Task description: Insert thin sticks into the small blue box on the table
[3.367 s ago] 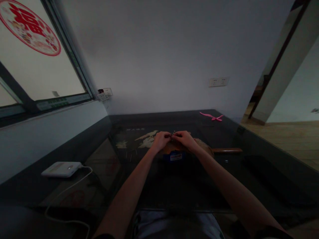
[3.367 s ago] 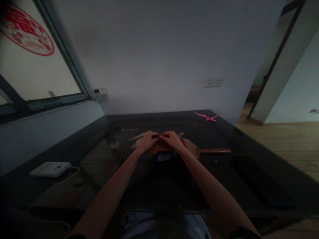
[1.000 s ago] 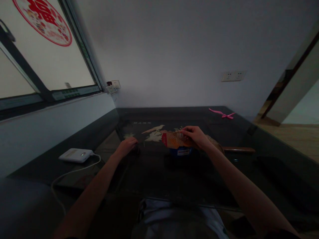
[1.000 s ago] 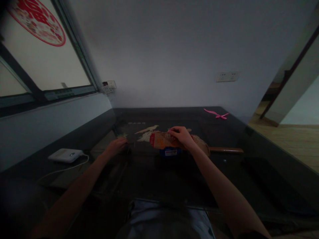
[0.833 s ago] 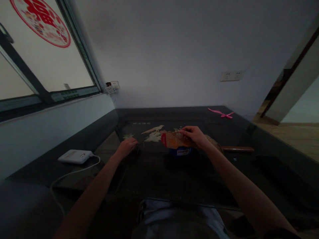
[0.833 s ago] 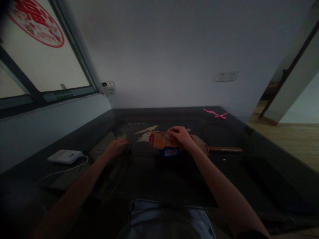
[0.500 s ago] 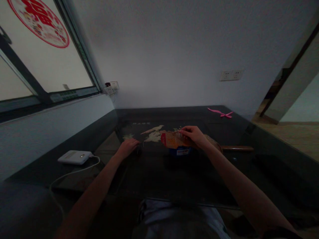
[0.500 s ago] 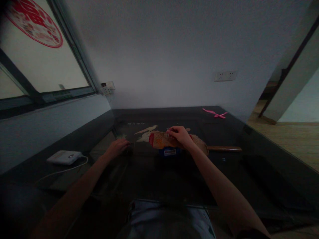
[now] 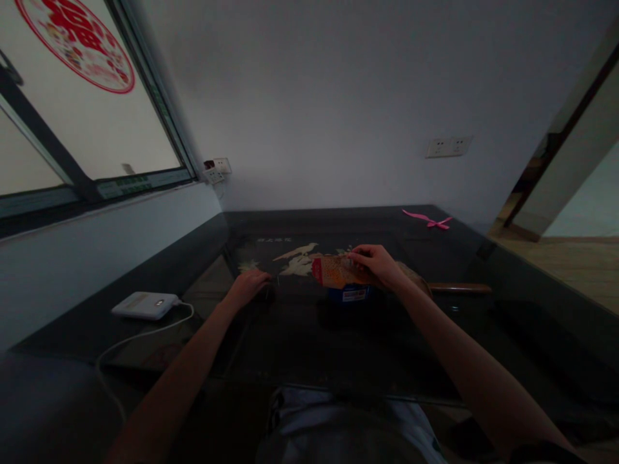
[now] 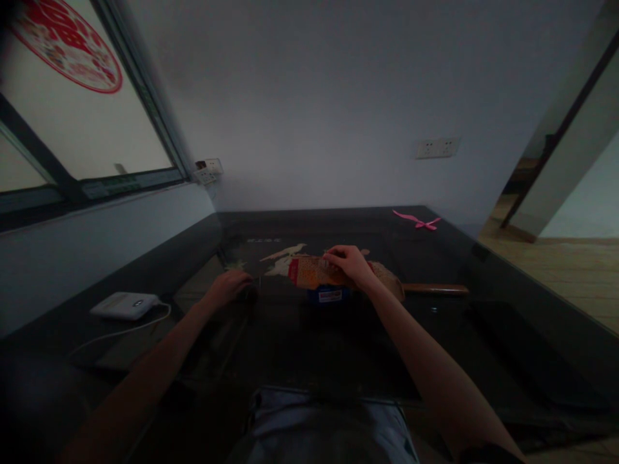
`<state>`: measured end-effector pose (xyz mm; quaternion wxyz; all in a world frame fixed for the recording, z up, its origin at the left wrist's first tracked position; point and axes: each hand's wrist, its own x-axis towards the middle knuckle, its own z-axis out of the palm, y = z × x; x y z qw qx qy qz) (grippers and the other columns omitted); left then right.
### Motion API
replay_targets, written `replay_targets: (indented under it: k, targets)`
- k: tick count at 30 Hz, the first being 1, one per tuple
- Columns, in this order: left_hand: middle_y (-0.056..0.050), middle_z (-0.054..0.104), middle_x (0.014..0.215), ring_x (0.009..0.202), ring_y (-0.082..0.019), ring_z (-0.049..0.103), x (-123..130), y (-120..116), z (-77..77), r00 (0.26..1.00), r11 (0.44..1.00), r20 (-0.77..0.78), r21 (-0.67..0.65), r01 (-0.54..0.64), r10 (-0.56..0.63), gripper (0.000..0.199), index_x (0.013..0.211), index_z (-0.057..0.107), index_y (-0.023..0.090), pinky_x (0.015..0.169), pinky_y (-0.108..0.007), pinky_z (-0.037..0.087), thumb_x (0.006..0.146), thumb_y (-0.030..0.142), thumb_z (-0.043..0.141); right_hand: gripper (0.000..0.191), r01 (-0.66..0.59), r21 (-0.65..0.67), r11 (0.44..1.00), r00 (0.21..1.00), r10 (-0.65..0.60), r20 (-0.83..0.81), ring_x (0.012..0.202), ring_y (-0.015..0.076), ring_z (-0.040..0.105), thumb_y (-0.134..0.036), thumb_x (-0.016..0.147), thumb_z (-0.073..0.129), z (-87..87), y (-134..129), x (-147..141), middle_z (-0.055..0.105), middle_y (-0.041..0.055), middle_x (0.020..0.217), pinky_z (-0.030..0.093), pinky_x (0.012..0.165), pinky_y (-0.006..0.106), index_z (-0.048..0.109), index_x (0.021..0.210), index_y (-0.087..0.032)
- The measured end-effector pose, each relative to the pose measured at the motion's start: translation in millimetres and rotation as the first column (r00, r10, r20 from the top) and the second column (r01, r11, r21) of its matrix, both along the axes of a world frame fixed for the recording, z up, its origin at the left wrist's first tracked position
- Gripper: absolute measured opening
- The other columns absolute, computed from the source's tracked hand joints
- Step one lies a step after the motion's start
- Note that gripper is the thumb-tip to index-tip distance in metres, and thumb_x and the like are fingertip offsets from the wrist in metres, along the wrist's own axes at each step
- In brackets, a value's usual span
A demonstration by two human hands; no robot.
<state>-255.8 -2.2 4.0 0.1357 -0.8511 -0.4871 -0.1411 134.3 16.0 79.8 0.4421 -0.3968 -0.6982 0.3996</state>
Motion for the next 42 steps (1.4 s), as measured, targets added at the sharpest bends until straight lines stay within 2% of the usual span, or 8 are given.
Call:
replay_targets:
  k: [4,9,18,22,25,31,42]
  targets:
    - [-0.008,0.065,0.087,0.082,-0.020,0.060,-0.5,0.5,0.0,1.000,1.000,-0.016,-0.010,-0.011,0.011,0.020,0.094,0.063,0.018,0.074,-0.032,0.045,0.088,0.027,0.047,0.026,0.004,-0.003,1.000,1.000,-0.004,-0.001,0.054,0.0110,0.051,-0.041,0.070,0.065,1.0,-1.3,-0.2,0.059,-0.0007,0.061,0.039,0.052,0.025,0.065,0.074,-0.015]
    - [-0.009,0.065,0.091,0.088,-0.020,0.059,0.4,1.5,1.1,1.000,0.999,0.007,-0.020,0.029,-0.028,0.018,0.090,0.065,0.019,0.078,-0.033,0.045,0.086,0.023,0.048,0.027,0.005,0.008,1.000,1.000,-0.005,0.023,0.055,0.0118,0.052,-0.042,0.070,0.064,1.7,-1.5,-0.5,0.060,0.0001,0.062,0.040,0.053,0.025,0.065,0.074,-0.015]
    - [-0.008,0.065,0.096,0.090,-0.020,0.058,2.3,-0.7,4.7,0.999,0.998,-0.009,-0.049,0.041,-0.042,0.024,0.095,0.065,0.019,0.079,-0.033,0.046,0.088,0.024,0.042,0.023,-0.006,0.009,1.000,1.000,0.006,0.027,0.054,0.0109,0.050,-0.038,0.071,0.063,1.9,-1.6,-0.3,0.058,-0.0003,0.061,0.039,0.053,0.025,0.065,0.074,-0.015]
    - [-0.007,0.064,0.098,0.092,-0.019,0.058,1.6,-3.0,6.3,0.998,0.996,0.013,-0.064,0.056,-0.056,0.025,0.097,0.064,0.020,0.080,-0.033,0.046,0.087,0.019,0.041,0.024,-0.005,0.012,1.000,1.000,0.005,0.030,0.054,0.0111,0.050,-0.039,0.071,0.063,0.5,-0.3,0.2,0.058,-0.0008,0.060,0.039,0.053,0.025,0.065,0.073,-0.015]
    - [-0.006,0.065,0.100,0.094,-0.018,0.059,0.9,-3.4,4.9,0.999,0.998,0.041,-0.062,0.030,-0.027,0.025,0.096,0.064,0.021,0.082,-0.031,0.046,0.084,0.016,0.042,0.025,0.001,0.004,1.000,0.999,-0.001,0.032,0.054,0.0112,0.051,-0.040,0.071,0.063,0.4,-1.1,0.2,0.059,-0.0009,0.060,0.039,0.052,0.024,0.065,0.073,-0.016]
    - [-0.006,0.066,0.098,0.095,-0.019,0.059,1.3,-2.3,3.4,0.985,0.996,0.154,0.040,-0.085,0.078,0.022,0.096,0.063,0.021,0.086,-0.034,0.045,0.084,0.021,0.044,0.024,0.000,0.000,1.000,1.000,0.000,0.016,0.053,0.0112,0.050,-0.040,0.070,0.064,4.8,-5.4,-0.4,0.058,-0.0011,0.059,0.039,0.052,0.025,0.064,0.070,-0.016]
    - [-0.006,0.066,0.093,0.091,-0.020,0.059,-0.5,0.4,1.1,0.994,0.997,0.076,0.034,-0.076,0.073,0.022,0.089,0.064,0.020,0.084,-0.035,0.044,0.085,0.027,0.044,0.024,0.010,0.001,1.000,1.000,-0.010,0.024,0.053,0.0112,0.050,-0.040,0.069,0.064,3.9,-4.0,-0.6,0.059,0.0002,0.061,0.039,0.052,0.025,0.064,0.071,-0.016]
